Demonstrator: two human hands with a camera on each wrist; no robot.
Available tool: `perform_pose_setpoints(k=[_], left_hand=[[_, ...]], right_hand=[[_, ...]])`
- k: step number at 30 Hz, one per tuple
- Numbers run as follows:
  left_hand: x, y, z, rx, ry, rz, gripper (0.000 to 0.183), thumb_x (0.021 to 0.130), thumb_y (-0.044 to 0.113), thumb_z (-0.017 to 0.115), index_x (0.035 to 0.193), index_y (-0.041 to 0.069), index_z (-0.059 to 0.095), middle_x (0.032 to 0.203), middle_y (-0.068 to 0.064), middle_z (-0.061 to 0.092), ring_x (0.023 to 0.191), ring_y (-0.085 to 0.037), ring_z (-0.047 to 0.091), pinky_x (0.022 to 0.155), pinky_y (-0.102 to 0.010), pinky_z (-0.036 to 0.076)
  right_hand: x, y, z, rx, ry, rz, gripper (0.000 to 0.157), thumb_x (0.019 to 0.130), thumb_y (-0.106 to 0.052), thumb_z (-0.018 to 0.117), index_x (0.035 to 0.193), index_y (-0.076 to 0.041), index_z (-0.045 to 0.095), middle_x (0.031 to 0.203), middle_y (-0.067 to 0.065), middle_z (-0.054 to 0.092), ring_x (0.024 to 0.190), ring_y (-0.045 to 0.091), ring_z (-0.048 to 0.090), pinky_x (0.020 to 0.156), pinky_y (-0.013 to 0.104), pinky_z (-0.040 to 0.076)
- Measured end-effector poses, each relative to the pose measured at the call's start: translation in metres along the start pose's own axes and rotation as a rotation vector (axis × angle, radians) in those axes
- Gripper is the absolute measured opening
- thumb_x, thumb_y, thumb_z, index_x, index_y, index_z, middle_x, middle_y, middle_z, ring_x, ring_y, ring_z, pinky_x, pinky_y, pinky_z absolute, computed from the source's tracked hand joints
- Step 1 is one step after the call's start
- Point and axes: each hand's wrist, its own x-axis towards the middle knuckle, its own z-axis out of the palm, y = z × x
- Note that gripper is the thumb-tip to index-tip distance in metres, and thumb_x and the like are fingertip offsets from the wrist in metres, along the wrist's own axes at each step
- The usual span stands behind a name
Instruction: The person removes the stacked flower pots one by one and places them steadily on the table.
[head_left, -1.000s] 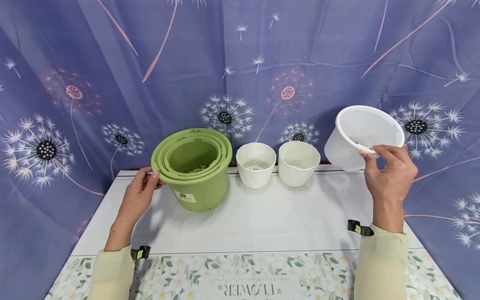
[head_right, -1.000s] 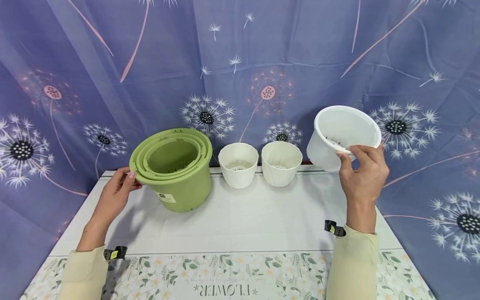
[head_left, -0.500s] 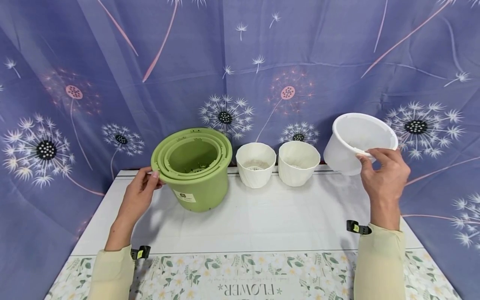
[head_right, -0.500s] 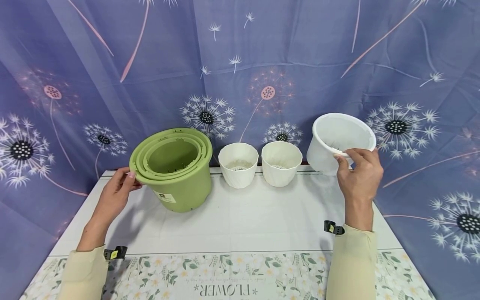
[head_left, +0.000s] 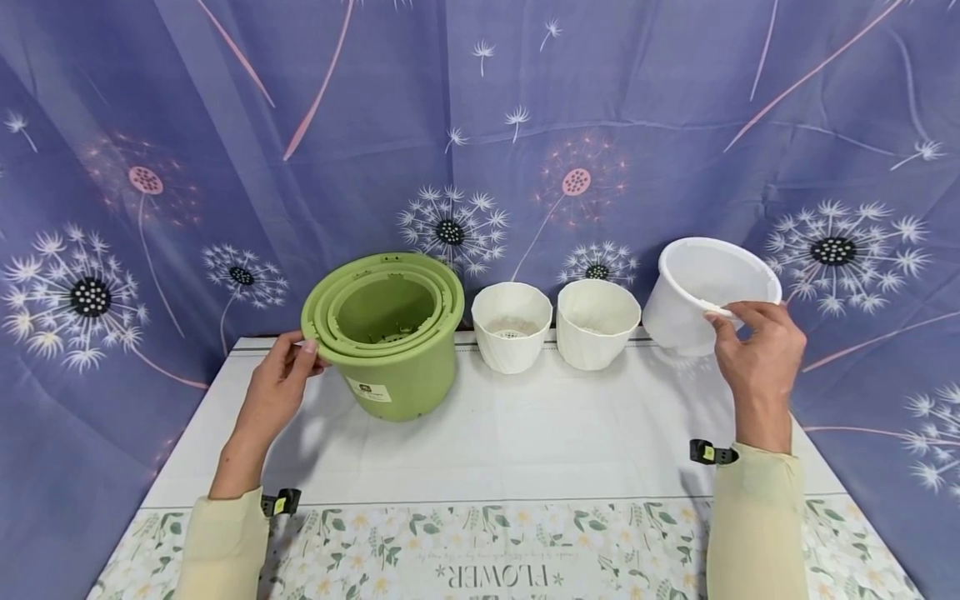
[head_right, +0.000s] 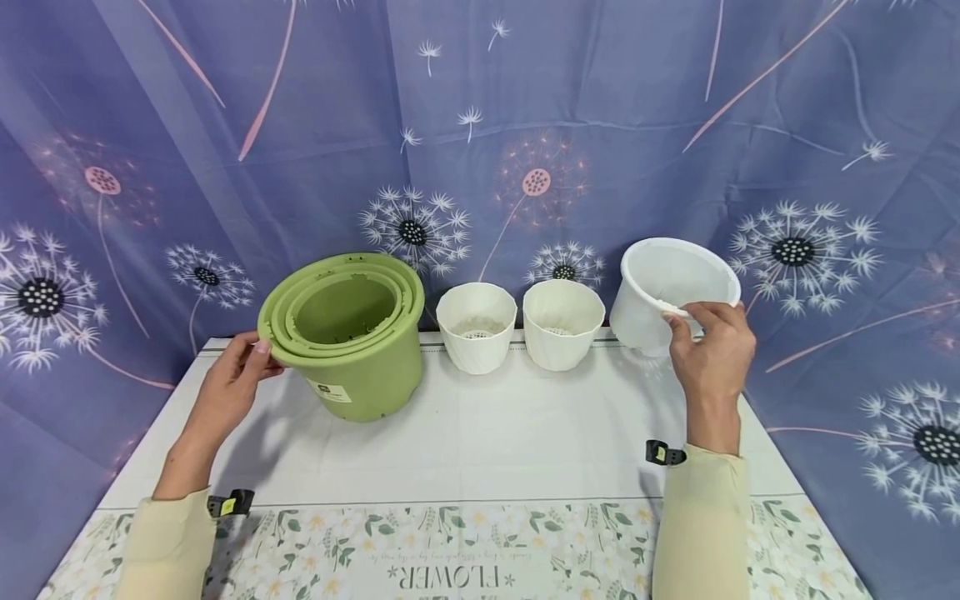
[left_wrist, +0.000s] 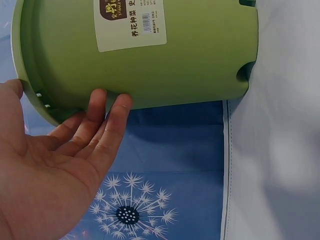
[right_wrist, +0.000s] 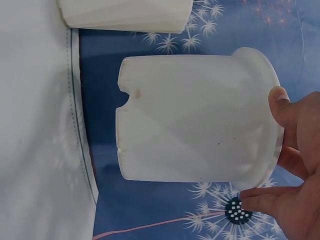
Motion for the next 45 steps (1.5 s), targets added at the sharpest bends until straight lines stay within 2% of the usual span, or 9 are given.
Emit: perform_pose_setpoints(k=[14,32,40,45], left_hand=[[0.0,-0.001,0.0,-0.004,0.0,0.001,0.048,0.116,0.039,0.042,0.15,0.006,0.051,0.115,-0.018,0.07,0.098,0.005,0.064,0.087,-0.011,0.052],[0.0,-0.001,0.0,0.005,-0.001,-0.003,0.048,0.116,0.04,0.042,0.15,0.007,0.051,0.115,-0.017,0.071,0.099,0.007,0.064,0.087,-0.01,0.052],[0.0,-0.001,0.0,0.004,0.0,0.001,0.048,0.116,0.039,0.042,0.15,0.006,0.051,0.115,-0.017,0.071,0.1,0.002,0.066,0.087,-0.01,0.052],[0.0,0.0,0.0,0.005,-0.001,0.001,0.048,0.116,0.039,0.042,0.15,0.006,0.051,0.114,-0.017,0.071,0.099,0.003,0.065,0.087,-0.01,0.052]], right_hand=[[-0.007,0.013,0.009,-0.02,-0.073,0.028,0.014,0.087,-0.005,0.083,0.094,0.007,0.081,0.097,0.025,0.076,0.098,0.05,0.07,0.12,0.048,0.043],[-0.014,0.025,0.012,-0.037,-0.119,0.046,0.017,0.087,-0.008,0.085,0.095,0.007,0.081,0.099,0.026,0.076,0.1,0.051,0.07,0.119,0.051,0.043],[-0.015,0.029,0.014,-0.035,-0.128,0.042,0.016,0.086,-0.008,0.085,0.094,0.006,0.082,0.097,0.026,0.076,0.1,0.051,0.07,0.118,0.053,0.044],[-0.015,0.028,0.014,-0.044,-0.145,0.039,0.016,0.086,-0.007,0.085,0.094,0.006,0.082,0.096,0.026,0.076,0.1,0.05,0.07,0.117,0.055,0.045]])
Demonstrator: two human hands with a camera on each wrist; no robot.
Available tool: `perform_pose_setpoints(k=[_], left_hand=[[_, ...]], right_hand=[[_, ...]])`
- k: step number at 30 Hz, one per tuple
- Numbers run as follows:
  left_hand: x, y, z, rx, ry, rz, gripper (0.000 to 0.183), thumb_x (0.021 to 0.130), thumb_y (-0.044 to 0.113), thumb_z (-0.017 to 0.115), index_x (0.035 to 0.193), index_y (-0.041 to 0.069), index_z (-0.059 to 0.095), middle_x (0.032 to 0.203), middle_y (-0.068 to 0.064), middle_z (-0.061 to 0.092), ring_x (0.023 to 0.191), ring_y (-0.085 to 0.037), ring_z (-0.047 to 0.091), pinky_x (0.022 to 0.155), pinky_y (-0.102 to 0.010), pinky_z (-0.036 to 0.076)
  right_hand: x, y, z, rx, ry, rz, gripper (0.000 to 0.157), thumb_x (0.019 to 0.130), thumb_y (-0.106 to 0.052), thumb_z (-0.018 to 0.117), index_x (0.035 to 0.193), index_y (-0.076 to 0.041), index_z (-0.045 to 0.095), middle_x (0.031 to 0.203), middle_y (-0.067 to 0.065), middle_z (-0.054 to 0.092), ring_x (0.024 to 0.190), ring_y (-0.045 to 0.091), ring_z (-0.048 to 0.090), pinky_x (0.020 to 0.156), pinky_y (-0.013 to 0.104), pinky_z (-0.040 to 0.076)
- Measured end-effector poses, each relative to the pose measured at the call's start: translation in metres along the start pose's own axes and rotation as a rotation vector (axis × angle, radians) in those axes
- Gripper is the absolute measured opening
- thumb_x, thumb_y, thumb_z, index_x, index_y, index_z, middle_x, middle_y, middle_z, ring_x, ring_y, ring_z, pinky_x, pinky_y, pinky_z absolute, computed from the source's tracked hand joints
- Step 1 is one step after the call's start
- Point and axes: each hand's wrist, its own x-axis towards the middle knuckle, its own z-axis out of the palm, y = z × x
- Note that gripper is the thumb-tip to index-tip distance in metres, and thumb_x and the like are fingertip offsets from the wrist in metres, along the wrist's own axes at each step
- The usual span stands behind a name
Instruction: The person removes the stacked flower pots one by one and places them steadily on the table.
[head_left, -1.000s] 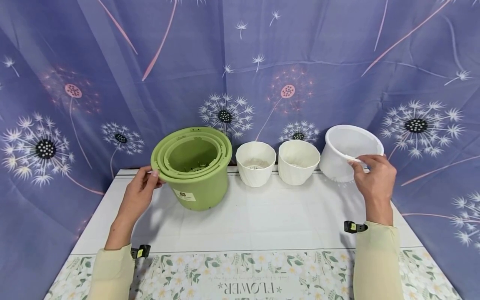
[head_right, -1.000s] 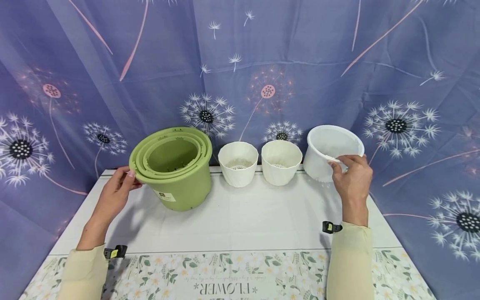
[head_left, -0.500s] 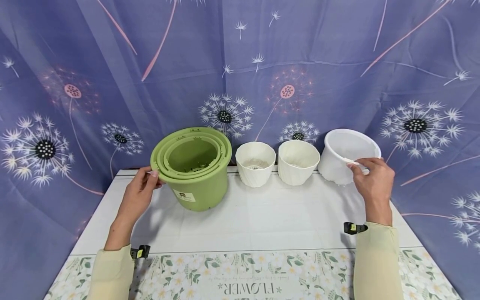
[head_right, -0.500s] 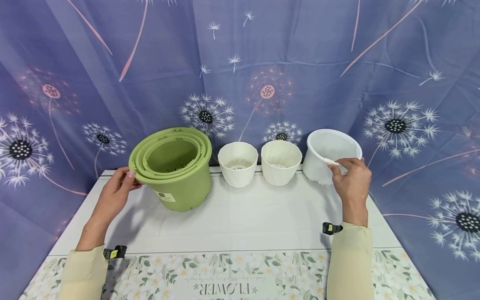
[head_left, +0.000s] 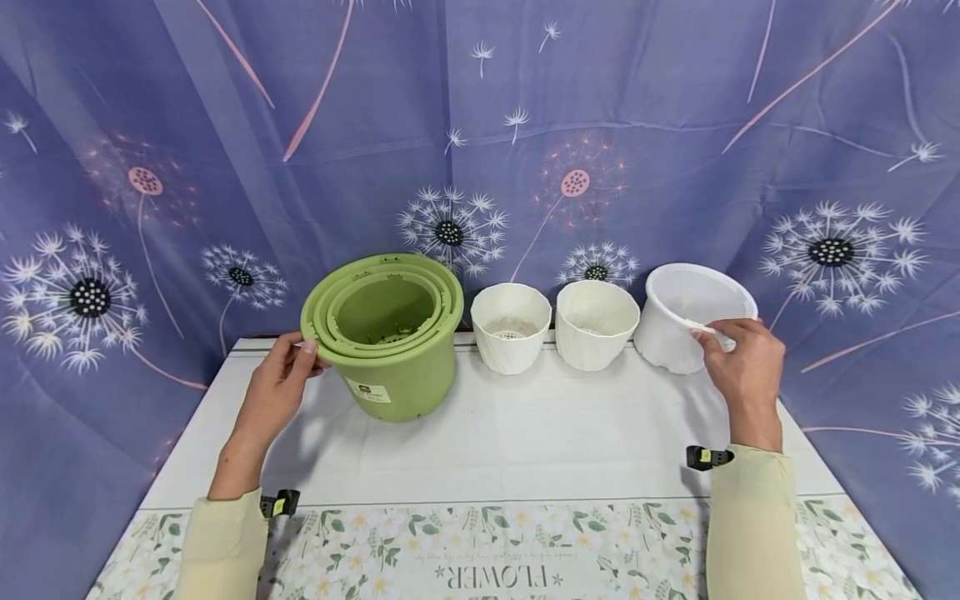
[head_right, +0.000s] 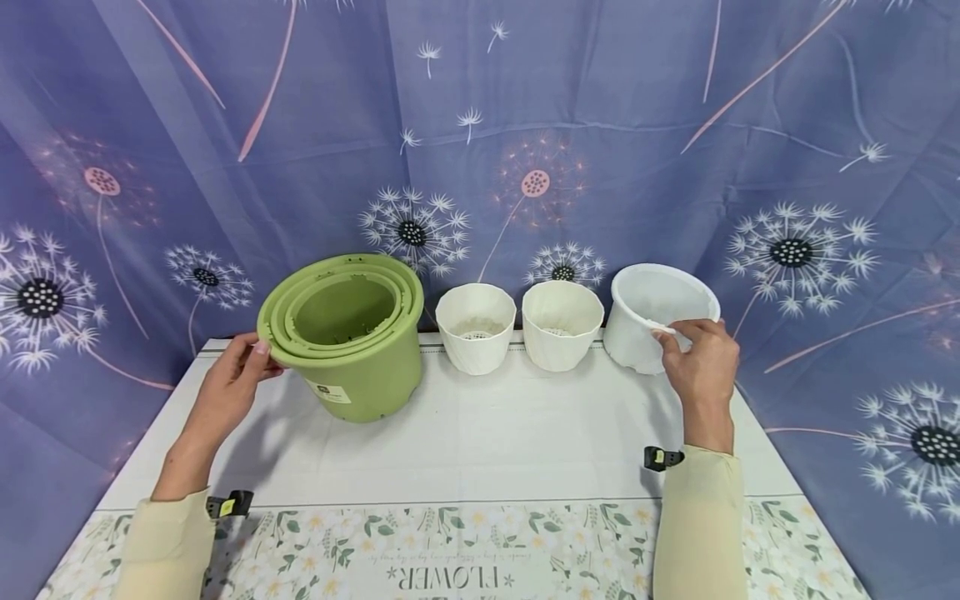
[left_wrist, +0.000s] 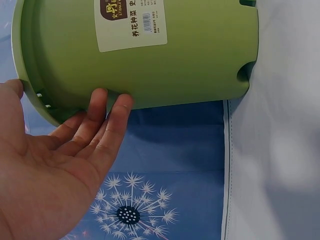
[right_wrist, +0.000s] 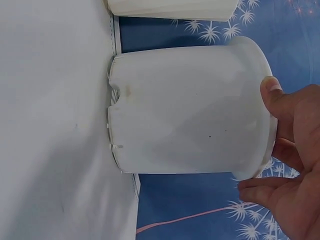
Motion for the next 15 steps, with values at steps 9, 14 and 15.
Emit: perform_pose_setpoints(k=[9,14,15], left_hand=[[-0.0001,0.0001,0.0002,-0.014,-0.007,0.0,0.048,0.116,0.039,0.041,0.152,0.007,0.049,0.116,-0.019,0.069,0.101,0.0,0.066,0.087,-0.01,0.052],[0.0001,-0.0006,0.0,-0.013,-0.004,0.0,0.049,0.117,0.039,0.041,0.154,0.007,0.048,0.115,-0.021,0.069,0.098,0.004,0.064,0.087,-0.011,0.052],[0.0001,-0.0008,-0.0001,-0.012,-0.004,0.0,0.049,0.117,0.039,0.041,0.154,0.007,0.047,0.114,-0.022,0.069,0.098,0.004,0.064,0.087,-0.011,0.052]], right_hand=[[0.0013,-0.0038,-0.0004,-0.01,-0.05,0.034,0.016,0.085,-0.008,0.085,0.093,0.005,0.082,0.096,0.025,0.076,0.102,0.049,0.07,0.119,0.052,0.043],[0.0017,-0.0033,0.0003,-0.01,-0.05,0.033,0.017,0.085,-0.009,0.086,0.094,0.005,0.082,0.097,0.025,0.076,0.103,0.049,0.07,0.115,0.055,0.046],[0.0017,-0.0033,0.0006,-0.012,-0.052,0.036,0.017,0.085,-0.009,0.086,0.094,0.004,0.082,0.098,0.025,0.076,0.104,0.049,0.07,0.113,0.057,0.047]])
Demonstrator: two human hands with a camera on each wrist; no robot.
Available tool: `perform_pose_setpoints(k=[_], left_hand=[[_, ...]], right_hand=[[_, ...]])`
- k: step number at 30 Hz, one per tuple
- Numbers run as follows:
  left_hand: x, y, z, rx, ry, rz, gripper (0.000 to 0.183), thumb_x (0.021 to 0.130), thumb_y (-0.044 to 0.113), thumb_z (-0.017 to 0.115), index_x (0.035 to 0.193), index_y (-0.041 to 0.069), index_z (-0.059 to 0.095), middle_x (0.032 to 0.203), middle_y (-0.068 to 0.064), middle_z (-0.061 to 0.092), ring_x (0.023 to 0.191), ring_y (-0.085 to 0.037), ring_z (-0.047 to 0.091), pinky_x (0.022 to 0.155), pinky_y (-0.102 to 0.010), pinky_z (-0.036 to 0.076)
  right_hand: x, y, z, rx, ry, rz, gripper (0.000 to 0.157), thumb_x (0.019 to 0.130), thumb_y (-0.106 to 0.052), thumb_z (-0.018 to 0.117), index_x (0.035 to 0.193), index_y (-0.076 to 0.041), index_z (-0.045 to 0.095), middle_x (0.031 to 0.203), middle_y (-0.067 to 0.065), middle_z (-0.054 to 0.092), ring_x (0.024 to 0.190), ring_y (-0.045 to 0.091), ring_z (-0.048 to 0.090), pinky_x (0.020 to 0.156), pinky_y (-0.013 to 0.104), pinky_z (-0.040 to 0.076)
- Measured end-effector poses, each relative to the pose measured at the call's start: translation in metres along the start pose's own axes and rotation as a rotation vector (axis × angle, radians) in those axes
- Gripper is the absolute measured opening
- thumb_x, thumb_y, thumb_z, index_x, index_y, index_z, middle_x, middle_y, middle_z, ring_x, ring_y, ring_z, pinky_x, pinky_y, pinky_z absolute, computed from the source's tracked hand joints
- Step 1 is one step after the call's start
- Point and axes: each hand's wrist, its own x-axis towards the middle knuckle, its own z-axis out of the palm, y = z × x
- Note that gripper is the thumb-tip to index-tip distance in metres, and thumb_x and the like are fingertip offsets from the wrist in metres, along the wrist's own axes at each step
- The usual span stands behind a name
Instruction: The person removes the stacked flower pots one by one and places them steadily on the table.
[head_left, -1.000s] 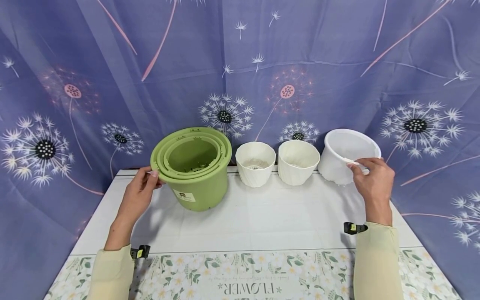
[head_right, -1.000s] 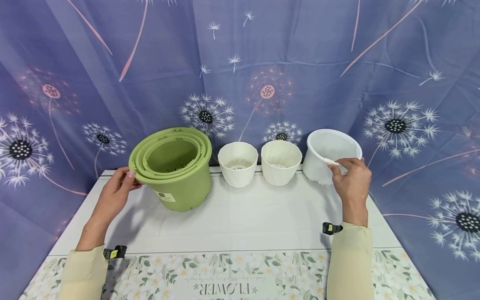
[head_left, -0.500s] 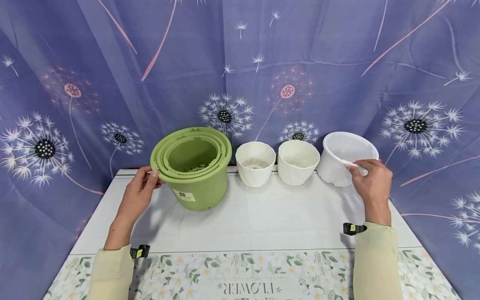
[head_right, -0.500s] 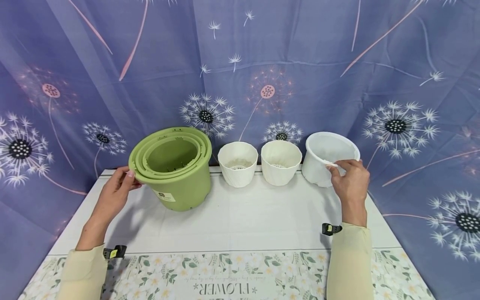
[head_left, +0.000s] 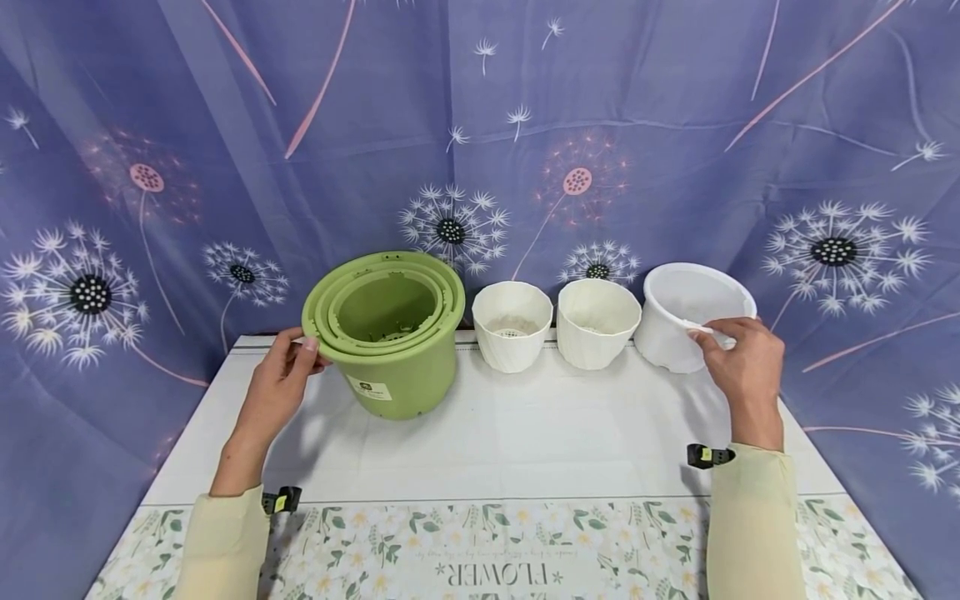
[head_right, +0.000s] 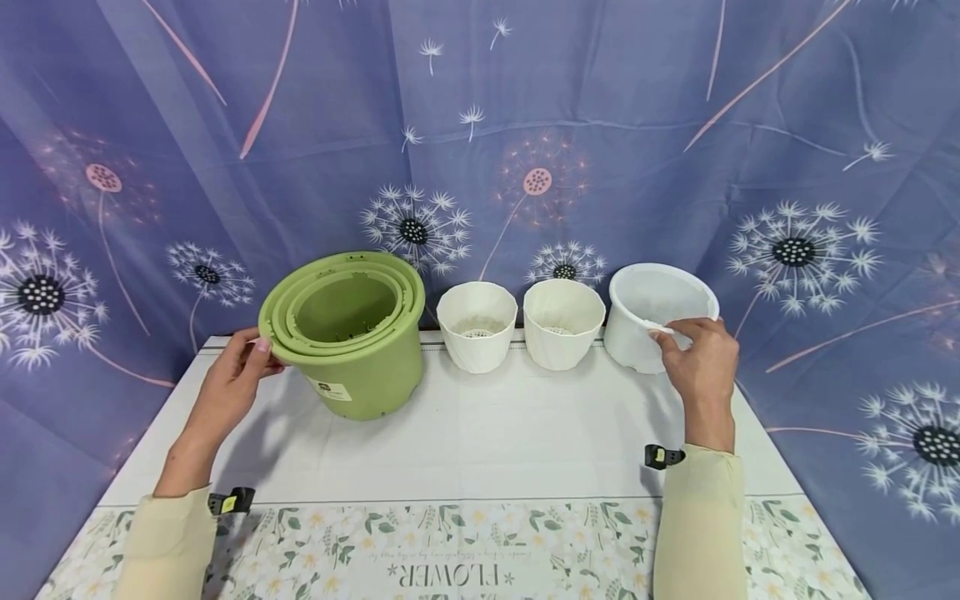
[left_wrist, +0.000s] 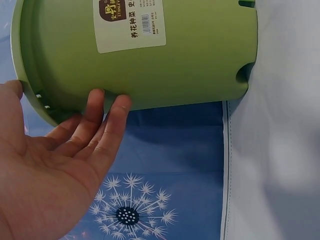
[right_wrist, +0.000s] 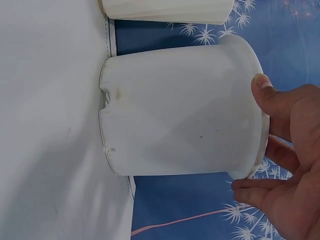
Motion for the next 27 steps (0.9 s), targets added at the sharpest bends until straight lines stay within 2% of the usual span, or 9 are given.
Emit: perform_pose_setpoints(k=[4,8,15,19,23,27], left_hand=[[0.0007,0.0003,-0.0006,0.002,0.001,0.002,0.05,0.117,0.039,0.041,0.155,0.008,0.046,0.114,-0.021,0.07,0.098,0.004,0.064,0.087,-0.011,0.052],[0.0014,0.0009,-0.0006,-0.002,0.001,0.001,0.05,0.116,0.039,0.042,0.156,0.009,0.045,0.114,-0.02,0.07,0.098,0.003,0.065,0.086,-0.011,0.052],[0.0014,0.0013,-0.0004,-0.007,0.0,-0.001,0.049,0.116,0.039,0.042,0.156,0.01,0.045,0.115,-0.02,0.07,0.101,-0.006,0.068,0.086,-0.012,0.052],[0.0009,0.0013,-0.0003,-0.008,-0.001,-0.004,0.049,0.116,0.039,0.042,0.156,0.011,0.045,0.115,-0.02,0.07,0.101,-0.005,0.067,0.086,-0.011,0.052],[0.0,0.0015,-0.0004,-0.008,-0.002,-0.006,0.05,0.116,0.04,0.042,0.156,0.011,0.046,0.115,-0.019,0.07,0.102,-0.009,0.068,0.086,-0.012,0.052],[-0.001,0.0014,-0.0005,-0.009,-0.003,-0.006,0.049,0.116,0.04,0.042,0.156,0.011,0.046,0.115,-0.018,0.071,0.1,-0.004,0.067,0.086,-0.012,0.053]], right_hand=[[0.0007,0.0005,0.0006,-0.008,-0.007,0.011,0.019,0.085,-0.011,0.086,0.096,0.004,0.082,0.1,0.026,0.076,0.105,0.05,0.069,0.102,0.063,0.05],[0.0013,0.0014,0.0009,-0.013,-0.009,0.005,0.02,0.085,-0.012,0.086,0.097,0.004,0.082,0.101,0.026,0.076,0.104,0.05,0.069,0.095,0.064,0.051],[0.0009,0.0004,-0.0013,-0.021,-0.027,0.003,0.021,0.086,-0.013,0.085,0.099,0.003,0.082,0.105,0.028,0.075,0.106,0.051,0.068,0.095,0.064,0.05],[0.0002,-0.0002,-0.0029,-0.016,-0.036,0.003,0.022,0.085,-0.012,0.085,0.1,0.003,0.081,0.107,0.028,0.074,0.108,0.051,0.067,0.095,0.064,0.05],[-0.0002,-0.0004,-0.0037,-0.015,-0.049,0.0,0.022,0.085,-0.012,0.086,0.101,0.003,0.08,0.109,0.028,0.074,0.11,0.051,0.067,0.097,0.064,0.049],[0.0004,-0.0015,-0.0057,-0.016,-0.035,-0.023,0.022,0.084,-0.011,0.087,0.1,0.004,0.08,0.108,0.029,0.073,0.11,0.051,0.066,0.098,0.064,0.049]])
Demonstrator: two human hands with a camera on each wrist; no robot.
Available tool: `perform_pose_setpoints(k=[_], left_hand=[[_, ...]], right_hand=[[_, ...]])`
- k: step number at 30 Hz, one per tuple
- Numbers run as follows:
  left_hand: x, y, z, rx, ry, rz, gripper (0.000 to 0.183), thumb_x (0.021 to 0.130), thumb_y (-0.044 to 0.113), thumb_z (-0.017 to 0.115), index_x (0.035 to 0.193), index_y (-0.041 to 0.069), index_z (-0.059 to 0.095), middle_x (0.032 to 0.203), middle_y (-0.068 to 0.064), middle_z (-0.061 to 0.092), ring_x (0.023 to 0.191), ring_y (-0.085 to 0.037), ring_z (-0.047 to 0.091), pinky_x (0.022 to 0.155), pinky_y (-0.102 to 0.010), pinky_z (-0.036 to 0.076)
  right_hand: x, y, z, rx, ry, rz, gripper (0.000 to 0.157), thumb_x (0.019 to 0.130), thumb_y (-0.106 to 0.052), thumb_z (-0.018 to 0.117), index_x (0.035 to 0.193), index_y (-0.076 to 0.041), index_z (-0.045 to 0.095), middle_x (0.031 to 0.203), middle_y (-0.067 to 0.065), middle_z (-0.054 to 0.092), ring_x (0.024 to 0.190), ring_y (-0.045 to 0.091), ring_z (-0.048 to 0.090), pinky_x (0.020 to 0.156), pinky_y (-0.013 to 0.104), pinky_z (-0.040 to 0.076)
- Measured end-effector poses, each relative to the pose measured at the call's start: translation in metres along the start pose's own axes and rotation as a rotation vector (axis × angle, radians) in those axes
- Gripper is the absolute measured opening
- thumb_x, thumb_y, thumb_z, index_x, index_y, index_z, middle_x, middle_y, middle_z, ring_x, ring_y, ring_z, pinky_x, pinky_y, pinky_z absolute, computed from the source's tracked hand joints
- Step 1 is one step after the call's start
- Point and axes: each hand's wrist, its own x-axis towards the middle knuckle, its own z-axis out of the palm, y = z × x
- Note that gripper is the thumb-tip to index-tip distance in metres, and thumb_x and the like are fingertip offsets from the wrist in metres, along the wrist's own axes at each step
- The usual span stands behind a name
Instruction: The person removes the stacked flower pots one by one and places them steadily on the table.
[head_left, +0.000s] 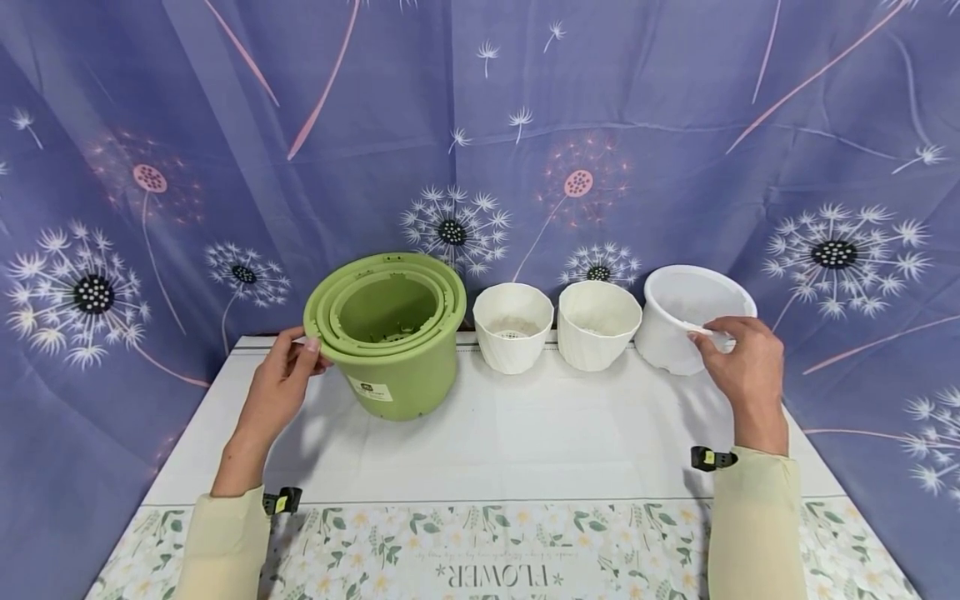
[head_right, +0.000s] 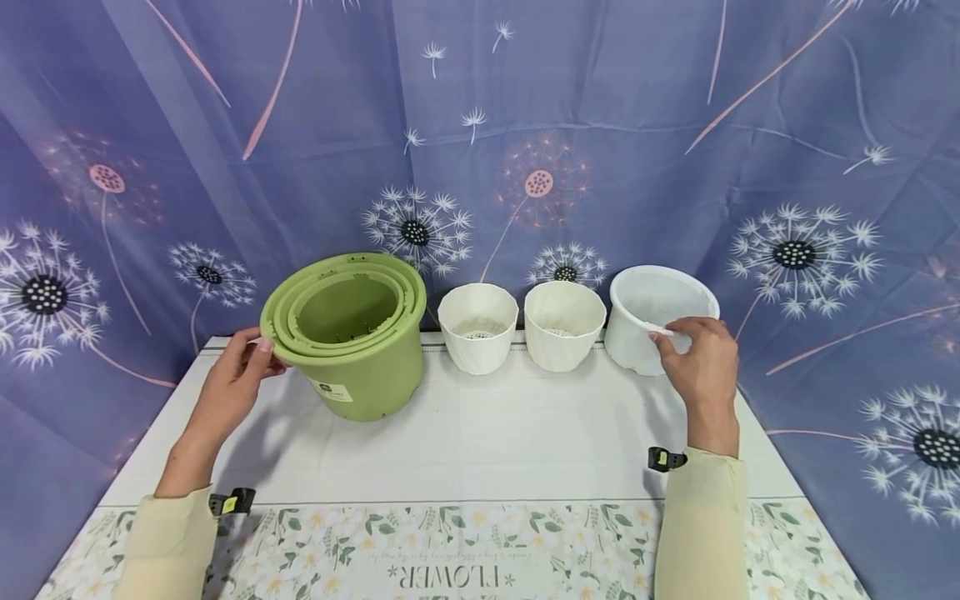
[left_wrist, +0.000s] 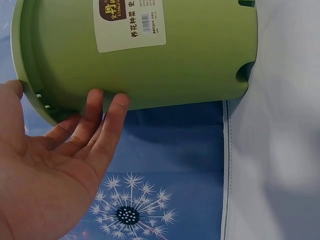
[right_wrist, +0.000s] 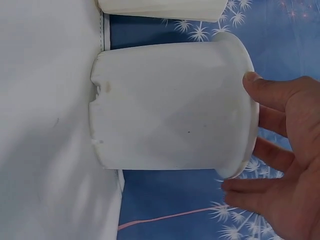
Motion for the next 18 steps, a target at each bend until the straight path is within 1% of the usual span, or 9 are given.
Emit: perform_pose_setpoints(k=[2,5,7,9,12,13,18], left_hand=[[0.0,0.0,0.0,-0.002,0.0,0.003,0.049,0.116,0.039,0.042,0.156,0.011,0.046,0.114,-0.017,0.071,0.098,-0.001,0.066,0.085,-0.012,0.053],[0.0,0.0,0.0,-0.001,0.002,0.005,0.048,0.116,0.039,0.043,0.155,0.012,0.047,0.113,-0.016,0.072,0.098,-0.004,0.067,0.085,-0.013,0.053],[0.001,0.0,0.0,0.0,0.001,0.005,0.047,0.116,0.039,0.043,0.155,0.012,0.047,0.112,-0.016,0.072,0.099,-0.009,0.069,0.085,-0.013,0.053],[0.001,0.001,0.0,0.001,0.0,0.002,0.047,0.116,0.039,0.042,0.155,0.012,0.047,0.112,-0.016,0.072,0.1,-0.013,0.069,0.085,-0.013,0.053],[0.001,0.001,0.0,0.0,-0.001,0.0,0.048,0.116,0.039,0.042,0.155,0.011,0.047,0.112,-0.016,0.072,0.102,-0.018,0.07,0.085,-0.013,0.054],[0.0,0.001,0.0,-0.001,-0.001,-0.001,0.048,0.116,0.039,0.042,0.155,0.011,0.047,0.112,-0.016,0.072,0.102,-0.018,0.07,0.085,-0.013,0.054],[0.0,0.001,0.0,-0.005,0.0,0.001,0.048,0.116,0.038,0.043,0.155,0.011,0.047,0.113,-0.017,0.072,0.1,-0.011,0.069,0.085,-0.013,0.054]], right_hand=[[0.001,-0.002,-0.002,0.006,0.025,-0.021,0.023,0.084,-0.01,0.087,0.1,0.004,0.08,0.107,0.028,0.073,0.106,0.05,0.066,0.095,0.064,0.049],[0.002,-0.008,-0.007,0.016,0.064,-0.046,0.023,0.084,-0.01,0.088,0.101,0.003,0.08,0.107,0.028,0.074,0.098,0.049,0.065,0.09,0.064,0.049],[0.003,-0.013,-0.011,0.018,0.078,-0.054,0.024,0.084,-0.011,0.087,0.103,0.003,0.08,0.107,0.028,0.074,0.094,0.049,0.064,0.088,0.064,0.048],[0.004,-0.017,-0.014,0.017,0.083,-0.054,0.025,0.085,-0.011,0.087,0.104,0.003,0.08,0.107,0.028,0.073,0.093,0.05,0.063,0.09,0.064,0.048],[0.005,-0.021,-0.017,0.015,0.083,-0.054,0.026,0.086,-0.011,0.087,0.106,0.003,0.08,0.109,0.028,0.073,0.098,0.052,0.064,0.095,0.065,0.048],[0.005,-0.022,-0.018,0.015,0.083,-0.056,0.027,0.086,-0.011,0.087,0.107,0.003,0.079,0.11,0.029,0.073,0.1,0.052,0.064,0.096,0.065,0.048],[0.006,-0.028,-0.02,0.027,0.085,-0.071,0.032,0.086,-0.012,0.088,0.113,0.003,0.078,0.114,0.029,0.073,0.111,0.054,0.064,0.101,0.066,0.047]])
